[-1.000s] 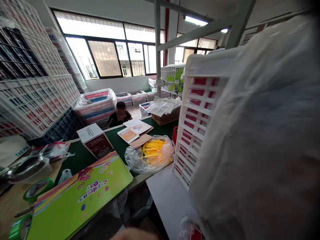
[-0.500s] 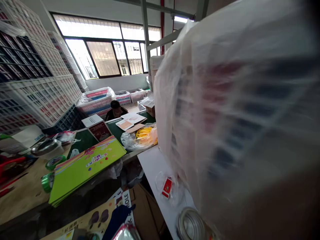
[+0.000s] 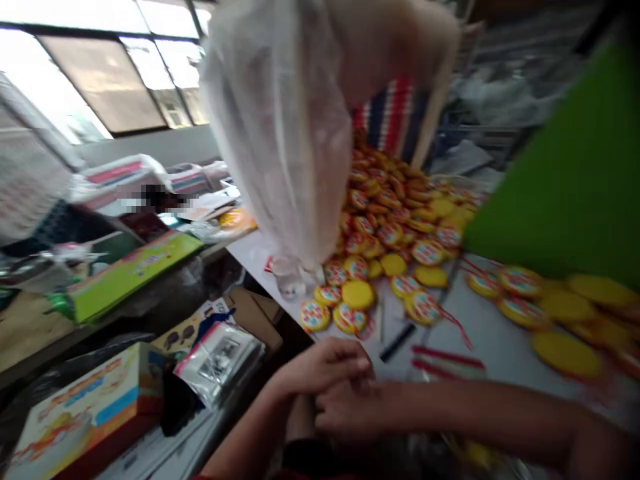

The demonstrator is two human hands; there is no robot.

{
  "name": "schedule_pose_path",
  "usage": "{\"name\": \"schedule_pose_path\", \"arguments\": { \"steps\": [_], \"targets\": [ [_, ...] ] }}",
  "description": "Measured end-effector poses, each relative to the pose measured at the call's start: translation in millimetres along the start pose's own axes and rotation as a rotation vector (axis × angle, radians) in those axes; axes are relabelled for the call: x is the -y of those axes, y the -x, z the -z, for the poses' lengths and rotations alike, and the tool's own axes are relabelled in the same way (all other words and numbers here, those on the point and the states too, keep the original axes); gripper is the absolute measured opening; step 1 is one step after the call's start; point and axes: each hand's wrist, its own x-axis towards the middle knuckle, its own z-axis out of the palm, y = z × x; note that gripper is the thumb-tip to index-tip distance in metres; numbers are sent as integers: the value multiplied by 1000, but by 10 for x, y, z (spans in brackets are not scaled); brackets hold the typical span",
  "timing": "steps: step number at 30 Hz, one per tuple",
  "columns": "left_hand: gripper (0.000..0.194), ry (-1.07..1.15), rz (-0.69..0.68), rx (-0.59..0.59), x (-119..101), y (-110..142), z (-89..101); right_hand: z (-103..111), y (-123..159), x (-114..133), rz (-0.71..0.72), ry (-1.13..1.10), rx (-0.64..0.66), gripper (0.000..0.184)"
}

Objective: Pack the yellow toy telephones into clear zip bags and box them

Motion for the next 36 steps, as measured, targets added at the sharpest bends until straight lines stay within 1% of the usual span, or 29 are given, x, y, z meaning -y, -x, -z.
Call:
{"name": "schedule_pose_path", "arguments": {
  "steps": [2, 3, 4, 6, 8, 10, 12, 15, 17, 20, 23, 26, 28, 29, 31, 33, 36],
  "targets": [
    [46, 10, -39, -152, 119, 96, -307, -85, 367, 385, -37, 49, 74, 9],
    [45, 2, -43, -222, 195, 144, -457, -93, 557, 565, -42, 51, 79, 13],
    [45, -8, -40, -278, 277, 190, -599, -91, 749, 740, -55, 32, 52, 17],
    [45, -40, -19, -361, 446, 266, -834, -102, 1117, 1075, -128, -43, -60, 21],
    [47, -87, 11, -409, 602, 280, -982, -176, 1442, 1366, -238, -120, -191, 21],
    [48, -144, 41, -455, 726, 190, -1047, -310, 1719, 1565, -349, -208, -346, 21],
    [46, -203, 81, -507, 810, -20, -1067, -462, 1960, 1648, -479, -261, -528, 22],
    [37, -280, 151, -558, 874, -487, -1101, -635, 2296, 1581, -737, -199, -795, 25],
    [31, -304, 175, -550, 888, -808, -1137, -700, 2503, 1460, -879, -121, -922, 25],
    [26, -335, 199, -538, 898, -1189, -1172, -755, 2741, 1229, -1029, -62, -1020, 25],
    [23, -350, 206, -532, 925, -1412, -1176, -782, 2845, 955, -1177, -78, -1050, 27],
    [22, -310, 169, -504, 969, -1491, -1198, -784, 2841, 641, -1341, -211, -1094, 29],
    [23, -242, 130, -471, 992, -1475, -1238, -777, 2805, 439, -1400, -352, -1133, 31],
    [24, -198, 110, -452, 997, -1450, -1263, -772, 2783, 353, -1404, -414, -1148, 32],
    [25, -106, 74, -409, 990, -1383, -1310, -756, 2735, 227, -1369, -501, -1154, 32],
    [27, -25, 50, -368, 965, -1311, -1339, -726, 2698, 175, -1324, -545, -1148, 30],
    [28, 56, 31, -356, 918, -1215, -1340, -658, 2681, 238, -1214, -638, -1173, 33]
  ]
}}
